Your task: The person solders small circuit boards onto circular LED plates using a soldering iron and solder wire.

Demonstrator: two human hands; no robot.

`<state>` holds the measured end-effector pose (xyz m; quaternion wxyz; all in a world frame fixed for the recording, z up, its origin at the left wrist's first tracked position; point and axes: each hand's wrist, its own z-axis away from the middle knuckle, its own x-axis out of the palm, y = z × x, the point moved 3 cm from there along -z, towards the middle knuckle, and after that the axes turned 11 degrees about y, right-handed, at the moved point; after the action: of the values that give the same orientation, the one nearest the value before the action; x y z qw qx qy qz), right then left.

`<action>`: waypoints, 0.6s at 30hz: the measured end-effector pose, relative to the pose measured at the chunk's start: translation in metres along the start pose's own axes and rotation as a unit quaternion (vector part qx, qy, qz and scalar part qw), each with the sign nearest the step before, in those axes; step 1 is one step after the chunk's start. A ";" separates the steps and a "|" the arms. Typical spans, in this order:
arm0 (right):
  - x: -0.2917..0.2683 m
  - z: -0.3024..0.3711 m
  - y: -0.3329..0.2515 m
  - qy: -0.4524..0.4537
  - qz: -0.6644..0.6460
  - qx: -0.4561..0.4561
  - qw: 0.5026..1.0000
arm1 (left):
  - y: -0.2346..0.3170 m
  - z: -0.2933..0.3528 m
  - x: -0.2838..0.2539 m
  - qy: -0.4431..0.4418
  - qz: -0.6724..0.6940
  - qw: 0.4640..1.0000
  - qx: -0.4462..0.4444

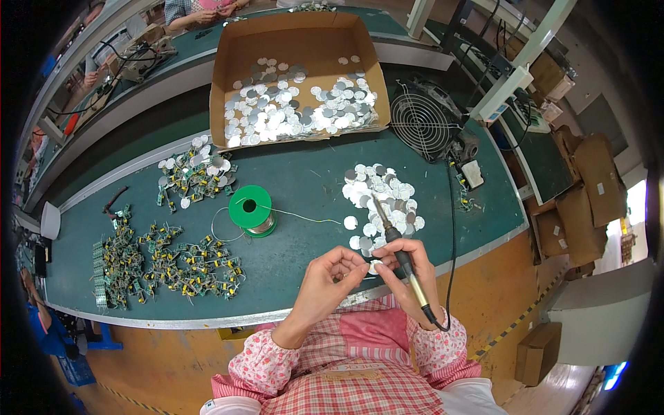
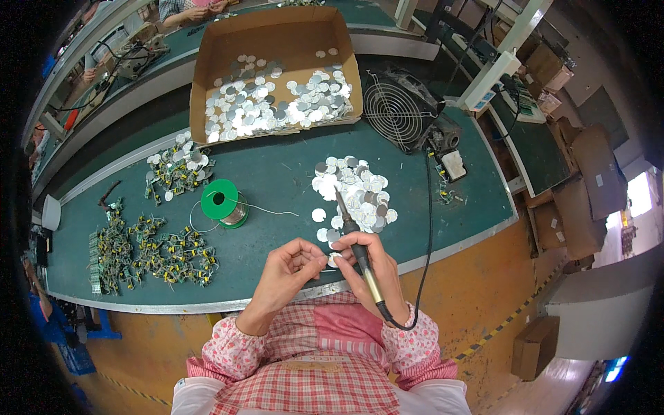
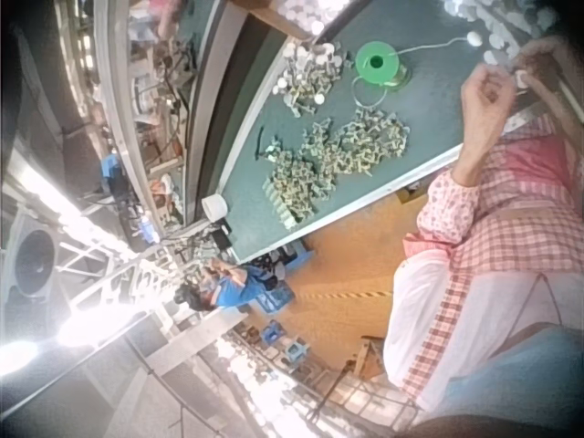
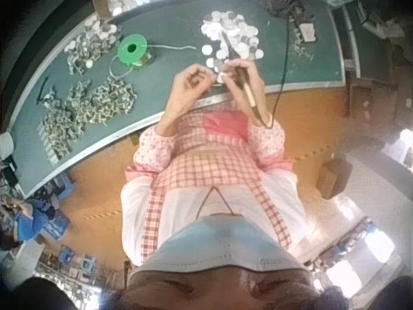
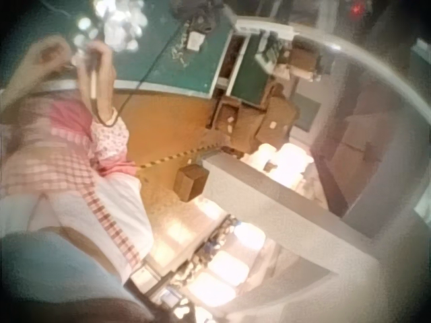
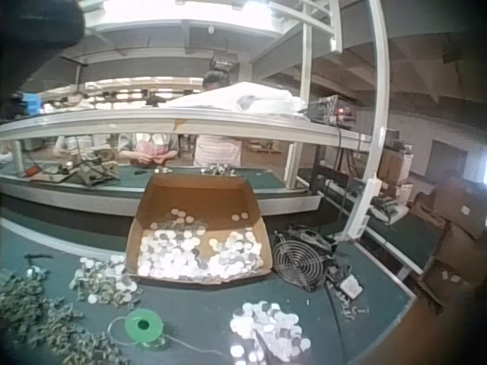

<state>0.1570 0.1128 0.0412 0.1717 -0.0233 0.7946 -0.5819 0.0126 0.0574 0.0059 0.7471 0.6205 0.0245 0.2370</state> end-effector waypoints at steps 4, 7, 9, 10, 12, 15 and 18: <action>-0.002 -0.001 -0.001 0.007 0.027 -0.003 1.000 | 0.000 -0.002 0.000 -0.002 -0.030 0.999 0.024; -0.001 -0.002 0.002 0.000 0.021 0.003 1.000 | 0.000 -0.003 0.000 0.003 -0.032 0.999 0.029; 0.000 -0.002 0.003 0.002 0.020 0.007 1.000 | 0.000 -0.003 0.000 0.004 -0.038 0.999 0.037; 0.000 -0.002 0.002 0.005 0.019 0.009 1.000 | 0.000 -0.003 0.000 0.006 -0.045 0.998 0.045; -0.001 -0.002 0.000 0.007 0.024 0.002 1.000 | -0.001 -0.004 0.000 0.009 -0.041 0.998 0.045; 0.000 -0.002 0.000 0.014 0.024 -0.006 1.000 | -0.004 -0.003 0.000 0.014 -0.049 0.998 0.044; -0.001 -0.002 0.001 0.022 0.014 -0.006 1.000 | -0.006 -0.002 0.001 0.025 -0.068 0.996 0.048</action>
<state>0.1572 0.1150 0.0406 0.1621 -0.0007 0.8019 -0.5751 0.0147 0.0587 -0.0002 0.7300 0.6466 0.0962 0.1997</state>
